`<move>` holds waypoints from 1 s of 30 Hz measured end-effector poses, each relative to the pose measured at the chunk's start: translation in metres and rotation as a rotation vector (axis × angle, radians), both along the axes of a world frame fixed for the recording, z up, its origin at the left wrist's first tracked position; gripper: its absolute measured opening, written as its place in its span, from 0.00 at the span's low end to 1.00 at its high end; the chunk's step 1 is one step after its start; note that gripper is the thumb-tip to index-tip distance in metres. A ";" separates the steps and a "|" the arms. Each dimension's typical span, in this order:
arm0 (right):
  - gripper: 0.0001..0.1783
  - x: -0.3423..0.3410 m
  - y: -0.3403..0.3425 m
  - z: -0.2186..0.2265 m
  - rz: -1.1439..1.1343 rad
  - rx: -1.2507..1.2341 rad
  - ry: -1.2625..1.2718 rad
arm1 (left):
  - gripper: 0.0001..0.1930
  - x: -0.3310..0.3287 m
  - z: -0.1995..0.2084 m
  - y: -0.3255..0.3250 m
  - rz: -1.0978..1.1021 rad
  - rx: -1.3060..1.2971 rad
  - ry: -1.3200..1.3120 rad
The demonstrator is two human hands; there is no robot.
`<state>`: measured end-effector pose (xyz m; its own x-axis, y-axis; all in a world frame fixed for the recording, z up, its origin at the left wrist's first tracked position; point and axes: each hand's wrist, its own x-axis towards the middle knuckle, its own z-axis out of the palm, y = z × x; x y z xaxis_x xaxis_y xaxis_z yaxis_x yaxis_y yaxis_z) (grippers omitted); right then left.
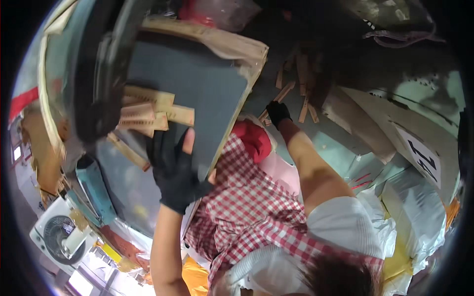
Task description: Bundling wooden sticks and sealing them in plastic bags at a packaging station.
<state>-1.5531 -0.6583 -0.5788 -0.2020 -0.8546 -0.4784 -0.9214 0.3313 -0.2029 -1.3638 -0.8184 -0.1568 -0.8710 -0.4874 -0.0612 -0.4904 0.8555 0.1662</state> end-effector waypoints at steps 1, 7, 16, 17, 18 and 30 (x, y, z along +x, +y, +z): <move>0.11 -0.004 -0.010 -0.010 0.051 0.123 0.043 | 0.45 0.001 -0.004 -0.001 -0.022 -0.015 0.024; 0.08 -0.018 -0.003 -0.059 0.080 -0.061 0.286 | 0.46 0.001 -0.007 -0.001 0.005 -0.002 -0.091; 0.10 -0.046 0.013 -0.055 0.385 0.063 0.002 | 0.50 0.013 -0.010 -0.004 0.008 -0.041 -0.144; 0.10 -0.047 0.001 -0.040 0.389 0.054 -0.013 | 0.51 0.015 -0.008 -0.002 0.008 -0.063 -0.140; 0.12 -0.053 -0.010 -0.027 0.010 -0.079 -0.159 | 0.51 0.014 -0.008 -0.003 0.007 -0.062 -0.149; 0.34 -0.168 0.032 -0.126 -0.917 0.269 0.025 | 0.46 0.003 -0.016 -0.003 0.032 0.019 -0.071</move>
<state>-1.7215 -0.6258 -0.7051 -0.7510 -0.2203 -0.6225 -0.2827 0.9592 0.0016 -1.3613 -0.8212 -0.1723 -0.8483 -0.5127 -0.1321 -0.5283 0.8365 0.1458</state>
